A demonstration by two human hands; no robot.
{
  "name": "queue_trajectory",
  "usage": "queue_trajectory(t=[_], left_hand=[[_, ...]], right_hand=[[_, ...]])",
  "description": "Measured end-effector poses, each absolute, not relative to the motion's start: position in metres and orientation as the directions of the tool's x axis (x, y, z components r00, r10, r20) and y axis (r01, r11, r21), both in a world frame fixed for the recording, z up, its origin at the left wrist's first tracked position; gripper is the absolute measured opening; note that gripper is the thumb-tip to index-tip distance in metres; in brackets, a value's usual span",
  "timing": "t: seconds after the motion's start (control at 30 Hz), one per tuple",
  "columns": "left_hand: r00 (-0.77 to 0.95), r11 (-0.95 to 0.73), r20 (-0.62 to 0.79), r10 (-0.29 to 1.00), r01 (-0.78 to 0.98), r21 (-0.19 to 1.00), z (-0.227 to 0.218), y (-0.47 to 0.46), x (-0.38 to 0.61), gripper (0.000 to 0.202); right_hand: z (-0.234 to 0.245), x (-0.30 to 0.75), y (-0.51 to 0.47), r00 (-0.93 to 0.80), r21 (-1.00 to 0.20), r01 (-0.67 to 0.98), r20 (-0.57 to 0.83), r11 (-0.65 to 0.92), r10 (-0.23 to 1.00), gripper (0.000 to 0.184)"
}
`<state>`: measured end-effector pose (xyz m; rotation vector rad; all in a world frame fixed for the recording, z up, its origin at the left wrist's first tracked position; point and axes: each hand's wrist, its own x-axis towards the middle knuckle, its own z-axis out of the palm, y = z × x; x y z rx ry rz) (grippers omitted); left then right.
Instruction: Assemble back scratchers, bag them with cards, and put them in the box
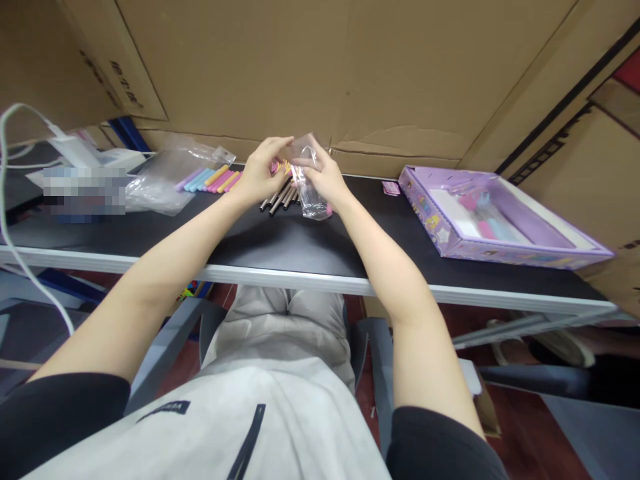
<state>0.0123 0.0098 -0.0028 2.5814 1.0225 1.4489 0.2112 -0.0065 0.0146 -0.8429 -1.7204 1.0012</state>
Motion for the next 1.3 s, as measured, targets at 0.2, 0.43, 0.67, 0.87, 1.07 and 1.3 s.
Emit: queue_trajectory(t=[0.2,0.43,0.67,0.87,1.07,1.3], left_hand=[[0.403,-0.701,0.677,0.616,0.672,0.238,0.0,0.003,0.003,0.078],[0.379,-0.617,0.608,0.697,0.75,0.24,0.017,-0.028,0.01,0.051],[0.334,-0.563,0.623,0.708,0.799,0.212,0.019,-0.019,-0.007,0.048],[0.253,-0.486,0.634,0.731,0.845,0.223,0.012,0.0,-0.034,0.042],[0.27,-0.389,0.563,0.781,0.916,0.101,0.004,0.009,-0.047,0.043],[0.262,-0.392,0.533,0.805,0.908,0.146,-0.003,0.011,-0.045,0.042]], right_hand=[[0.03,0.224,-0.022,-0.452,-0.96,0.056,0.22,0.274,0.864,0.074],[0.043,0.228,-0.035,-0.49,-0.977,0.166,0.04,0.138,0.871,0.051],[0.042,0.237,-0.027,-0.482,-0.963,0.254,-0.046,0.089,0.875,0.049],[0.039,0.247,-0.019,-0.437,-0.946,0.318,-0.087,0.064,0.895,0.05],[0.035,0.25,-0.014,-0.373,-0.969,0.225,0.013,0.105,0.928,0.032],[0.031,0.24,-0.014,-0.213,-0.984,0.168,0.013,0.05,0.977,0.021]])
